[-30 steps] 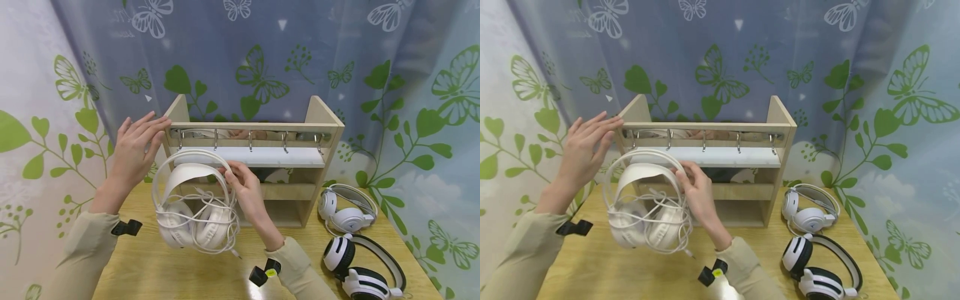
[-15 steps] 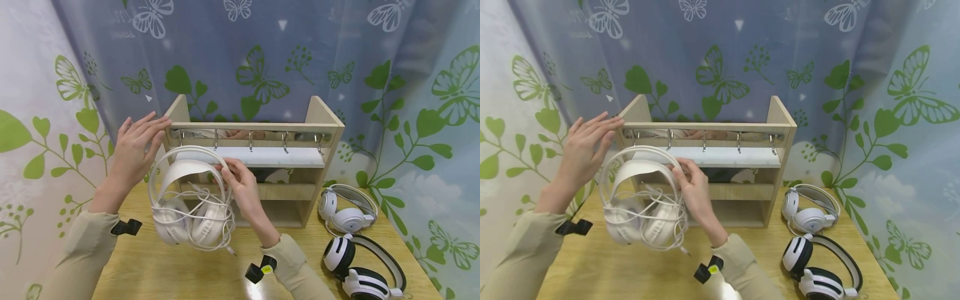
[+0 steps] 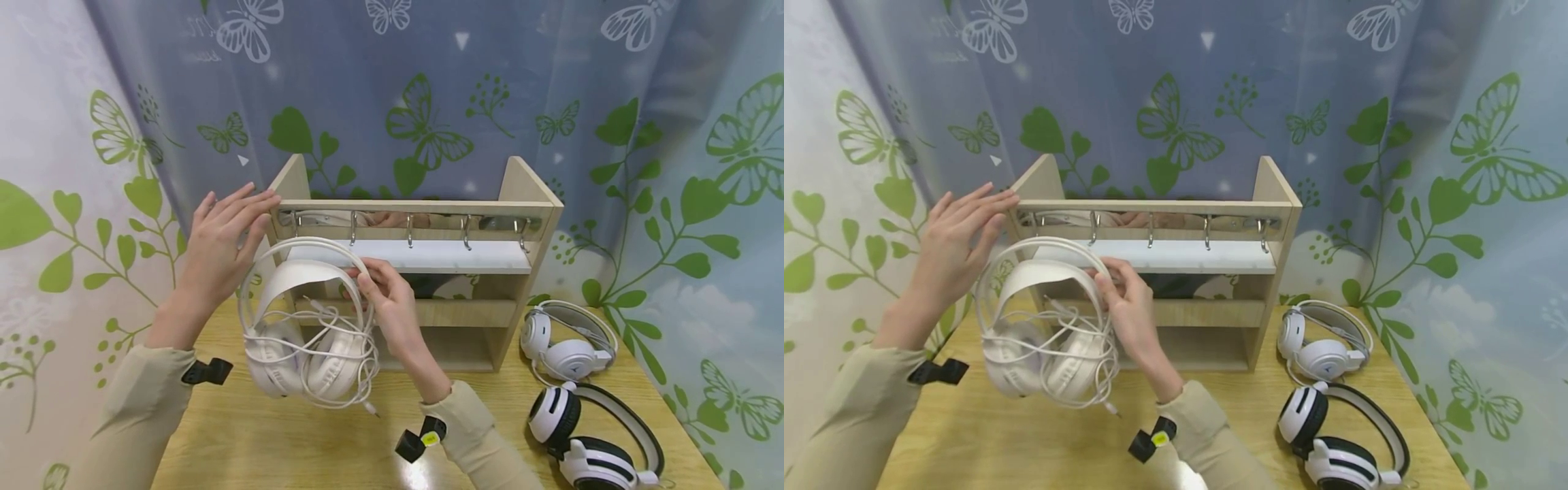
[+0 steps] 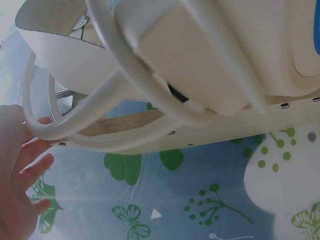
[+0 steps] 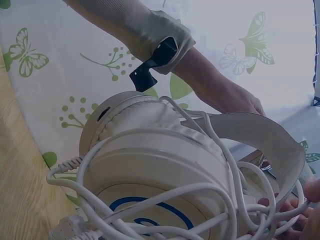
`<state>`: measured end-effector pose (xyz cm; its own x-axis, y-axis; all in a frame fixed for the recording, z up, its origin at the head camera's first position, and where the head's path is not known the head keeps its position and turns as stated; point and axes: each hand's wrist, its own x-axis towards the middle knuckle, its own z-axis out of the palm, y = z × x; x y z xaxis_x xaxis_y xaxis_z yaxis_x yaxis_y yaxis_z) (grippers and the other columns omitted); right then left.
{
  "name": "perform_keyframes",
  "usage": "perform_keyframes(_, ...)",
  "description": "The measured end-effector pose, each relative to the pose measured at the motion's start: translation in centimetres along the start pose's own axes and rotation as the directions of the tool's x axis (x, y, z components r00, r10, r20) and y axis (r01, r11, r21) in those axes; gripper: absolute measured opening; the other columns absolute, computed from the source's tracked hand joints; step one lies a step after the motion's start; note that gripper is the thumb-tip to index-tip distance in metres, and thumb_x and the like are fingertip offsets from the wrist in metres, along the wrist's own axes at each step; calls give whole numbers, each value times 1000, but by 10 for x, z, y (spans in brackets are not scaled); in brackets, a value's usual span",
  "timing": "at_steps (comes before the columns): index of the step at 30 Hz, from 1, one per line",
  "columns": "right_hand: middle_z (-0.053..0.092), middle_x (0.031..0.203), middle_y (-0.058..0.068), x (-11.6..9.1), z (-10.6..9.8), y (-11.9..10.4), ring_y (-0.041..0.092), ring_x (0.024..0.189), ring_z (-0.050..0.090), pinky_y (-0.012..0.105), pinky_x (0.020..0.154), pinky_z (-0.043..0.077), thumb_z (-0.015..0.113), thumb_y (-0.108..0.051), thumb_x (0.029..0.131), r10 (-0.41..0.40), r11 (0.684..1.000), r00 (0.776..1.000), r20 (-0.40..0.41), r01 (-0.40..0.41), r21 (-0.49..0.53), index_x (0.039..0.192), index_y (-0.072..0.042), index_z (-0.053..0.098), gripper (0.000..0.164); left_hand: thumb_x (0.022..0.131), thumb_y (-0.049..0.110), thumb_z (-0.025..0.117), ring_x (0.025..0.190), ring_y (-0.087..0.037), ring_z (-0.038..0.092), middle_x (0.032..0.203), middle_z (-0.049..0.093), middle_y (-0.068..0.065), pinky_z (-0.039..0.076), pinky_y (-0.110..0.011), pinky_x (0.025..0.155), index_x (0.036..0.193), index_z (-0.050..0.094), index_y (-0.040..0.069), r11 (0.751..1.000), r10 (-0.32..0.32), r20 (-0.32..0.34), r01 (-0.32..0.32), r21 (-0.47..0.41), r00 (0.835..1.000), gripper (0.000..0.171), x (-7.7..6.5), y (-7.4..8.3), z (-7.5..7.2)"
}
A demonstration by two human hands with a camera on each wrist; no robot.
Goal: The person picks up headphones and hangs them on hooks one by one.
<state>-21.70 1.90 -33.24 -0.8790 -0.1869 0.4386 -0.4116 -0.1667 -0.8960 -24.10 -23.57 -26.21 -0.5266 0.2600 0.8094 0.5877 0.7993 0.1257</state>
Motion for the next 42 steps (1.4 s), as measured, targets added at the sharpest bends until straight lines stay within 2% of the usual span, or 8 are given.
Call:
perform_keyframes(6, 68, 120, 23, 1, 3, 3, 10, 84, 68, 28, 67, 57, 54, -9, 105, 1, 1000, 1000, -14, -1, -4, 133, 4, 58, 31, 107, 22, 52, 142, -29, 47, 140, 63, -9, 13, -55, 123, 135, 66, 12, 1000, -4, 3, 4, 4, 1000, 33, -1, -1, 1)
perform_keyframes(12, 69, 120, 22, 2, 5, 5, 12, 85, 67, 25, 67, 55, 55, -9, 105, 15, 1000, 999, -31, -16, -10, 132, 3, 59, 31, 107, 22, 52, 142, -29, 46, 140, 63, -9, 13, -55, 123, 135, 66, 12, 1000, -4, 2, 4, 1, 1000, 33, 0, 0, 1)
perform_keyframes(20, 69, 121, 22, 3, 6, 6, 7, 87, 65, 22, 68, 53, 56, -9, 104, 23, 999, 999, -41, -24, -23, 132, 2, 60, 31, 107, 22, 53, 142, -29, 46, 140, 63, -9, 13, -55, 124, 135, 66, 13, 1000, -5, 9, 5, 0, 1000, 33, 0, 0, 1)
perform_keyframes(30, 70, 119, 22, 7, 9, 12, 5, 82, 66, 24, 66, 51, 58, -8, 103, 13, 1000, 999, -52, -14, -18, 131, 2, 61, 30, 107, 22, 53, 142, -29, 46, 141, 62, -9, 13, -55, 124, 135, 66, 12, 1000, -3, 9, 3, 4, 1000, 33, -1, 0, 0)
perform_keyframes(36, 70, 119, 22, 9, 11, 14, 5, 83, 66, 27, 67, 52, 58, -10, 103, 29, 1000, 999, -44, -29, -10, 131, 2, 61, 30, 107, 21, 53, 142, -29, 46, 140, 63, -9, 13, -56, 123, 135, 66, 12, 1000, -4, 6, 4, 4, 1000, 32, -1, 1, 0)
perform_keyframes(42, 70, 120, 21, 9, 12, 14, 6, 85, 67, 25, 67, 51, 59, -10, 103, 34, 999, 998, -44, -35, -13, 131, 1, 62, 30, 107, 23, 52, 142, -29, 46, 140, 63, -9, 13, -56, 123, 135, 66, 12, 1000, -1, 0, 1, 6, 1000, 33, -2, 1, 0)
